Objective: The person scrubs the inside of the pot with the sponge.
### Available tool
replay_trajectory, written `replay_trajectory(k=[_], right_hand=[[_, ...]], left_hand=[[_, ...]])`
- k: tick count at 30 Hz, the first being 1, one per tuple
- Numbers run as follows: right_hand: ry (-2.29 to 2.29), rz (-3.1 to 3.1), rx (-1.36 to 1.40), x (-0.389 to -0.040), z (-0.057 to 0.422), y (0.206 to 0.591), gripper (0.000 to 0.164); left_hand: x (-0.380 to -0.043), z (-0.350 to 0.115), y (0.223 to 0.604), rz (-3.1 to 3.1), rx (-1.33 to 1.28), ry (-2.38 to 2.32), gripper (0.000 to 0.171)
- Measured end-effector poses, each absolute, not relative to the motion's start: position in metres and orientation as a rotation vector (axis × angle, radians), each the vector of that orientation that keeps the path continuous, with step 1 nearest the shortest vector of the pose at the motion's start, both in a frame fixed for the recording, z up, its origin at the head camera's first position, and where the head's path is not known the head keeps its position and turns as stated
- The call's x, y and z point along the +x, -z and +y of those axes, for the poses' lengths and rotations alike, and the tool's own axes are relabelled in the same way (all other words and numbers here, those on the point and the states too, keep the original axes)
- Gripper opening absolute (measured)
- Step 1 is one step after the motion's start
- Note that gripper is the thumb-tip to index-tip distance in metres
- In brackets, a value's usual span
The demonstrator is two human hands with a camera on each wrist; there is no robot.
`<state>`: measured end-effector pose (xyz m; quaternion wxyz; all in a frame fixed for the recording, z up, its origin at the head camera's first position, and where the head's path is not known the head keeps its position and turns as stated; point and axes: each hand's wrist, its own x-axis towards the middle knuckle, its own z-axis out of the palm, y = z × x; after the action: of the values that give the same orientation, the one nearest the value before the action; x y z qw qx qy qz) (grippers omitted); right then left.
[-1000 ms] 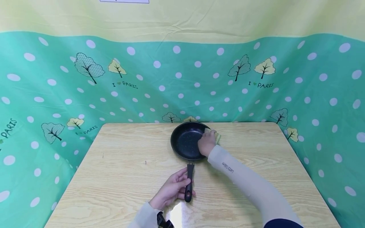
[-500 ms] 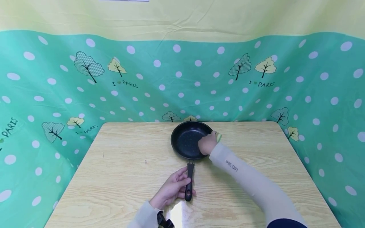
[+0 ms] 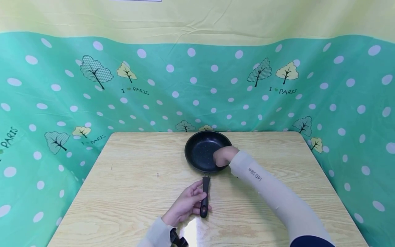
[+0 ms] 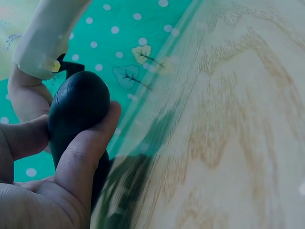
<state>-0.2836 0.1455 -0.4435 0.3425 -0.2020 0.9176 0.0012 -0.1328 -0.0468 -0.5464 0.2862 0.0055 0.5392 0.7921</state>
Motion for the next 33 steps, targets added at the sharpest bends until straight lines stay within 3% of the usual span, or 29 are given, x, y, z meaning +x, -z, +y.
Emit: replay_trajectory(k=[13,21,33], right_hand=[[0.269,2.159,-0.710,-0.289,0.150,0.443,0.031],[0.371,2.108,-0.719,-0.291,0.149,0.443,0.067],[0.653,2.042,-0.720,-0.294,0.147,0.456,0.068]], left_hand=[[-0.134,-0.047,0.548,1.450,0.026,-2.108,0.071],[-0.134,-0.048,0.548,1.462,0.017,-2.098,0.069],[-0.136,-0.047,0.548,1.460,-0.005,-2.085,0.068]])
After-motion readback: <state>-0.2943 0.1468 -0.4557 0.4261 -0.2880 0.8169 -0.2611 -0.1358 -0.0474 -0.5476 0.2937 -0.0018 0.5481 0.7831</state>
